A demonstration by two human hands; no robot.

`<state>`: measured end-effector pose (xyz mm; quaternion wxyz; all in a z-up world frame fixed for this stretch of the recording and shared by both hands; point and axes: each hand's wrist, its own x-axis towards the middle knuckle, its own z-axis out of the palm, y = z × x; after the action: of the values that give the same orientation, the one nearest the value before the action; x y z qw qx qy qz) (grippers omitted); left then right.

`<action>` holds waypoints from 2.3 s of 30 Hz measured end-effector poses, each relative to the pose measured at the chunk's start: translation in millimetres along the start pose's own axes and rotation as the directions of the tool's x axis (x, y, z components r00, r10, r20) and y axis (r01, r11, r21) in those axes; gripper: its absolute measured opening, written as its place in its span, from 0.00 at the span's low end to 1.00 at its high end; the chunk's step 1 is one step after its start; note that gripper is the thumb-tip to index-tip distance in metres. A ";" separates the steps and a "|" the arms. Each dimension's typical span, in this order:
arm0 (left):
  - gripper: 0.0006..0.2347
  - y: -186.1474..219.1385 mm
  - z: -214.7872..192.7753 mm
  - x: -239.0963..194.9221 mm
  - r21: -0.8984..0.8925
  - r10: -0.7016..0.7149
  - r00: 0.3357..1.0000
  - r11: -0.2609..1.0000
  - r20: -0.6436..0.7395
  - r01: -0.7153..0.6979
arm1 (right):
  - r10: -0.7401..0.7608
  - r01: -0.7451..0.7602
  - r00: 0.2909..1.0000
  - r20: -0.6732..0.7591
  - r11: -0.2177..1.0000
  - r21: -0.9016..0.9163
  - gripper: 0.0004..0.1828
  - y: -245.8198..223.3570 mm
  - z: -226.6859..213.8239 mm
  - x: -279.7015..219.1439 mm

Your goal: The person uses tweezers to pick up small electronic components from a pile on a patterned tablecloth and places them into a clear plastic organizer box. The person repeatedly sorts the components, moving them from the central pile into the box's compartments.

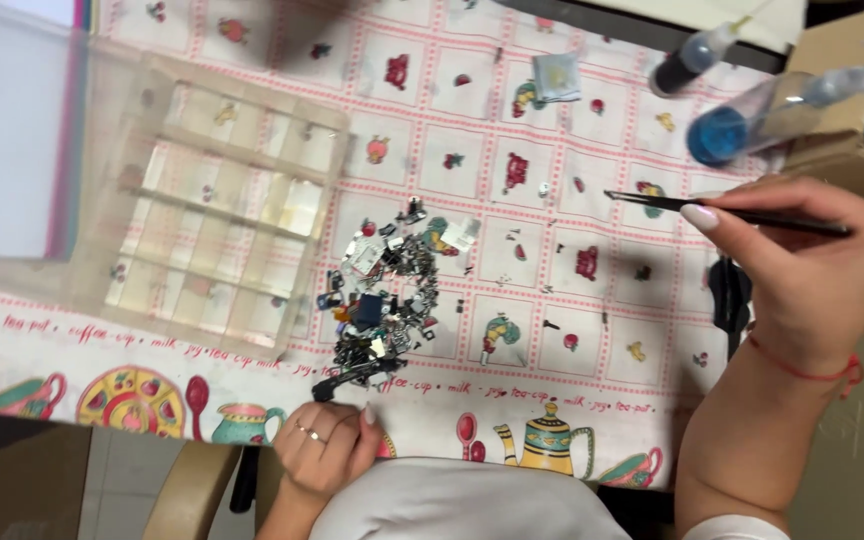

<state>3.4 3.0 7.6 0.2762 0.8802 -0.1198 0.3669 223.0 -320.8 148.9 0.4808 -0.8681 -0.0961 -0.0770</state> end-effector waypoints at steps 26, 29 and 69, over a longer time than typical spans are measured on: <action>0.11 -0.7 2.9 -4.4 0.024 -0.010 0.999 1.000 0.038 0.009 | 0.184 -0.194 0.949 0.254 0.981 0.014 0.09 54.6 -43.0 34.0; 0.11 -1.1 2.1 -7.4 0.027 -0.012 0.999 1.000 0.041 0.011 | 0.201 -0.216 0.935 0.292 0.976 0.018 0.09 55.2 -34.9 36.1; 0.10 -2.2 4.6 -9.0 0.046 0.000 1.000 0.999 0.004 0.000 | 0.383 -0.373 0.684 0.621 0.915 -0.153 0.03 13.0 106.1 -2.2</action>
<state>0.6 2.2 -2.3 0.2559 0.8870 -0.1118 0.3678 228.5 -237.6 81.9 0.4181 -0.8460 -0.0724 0.3228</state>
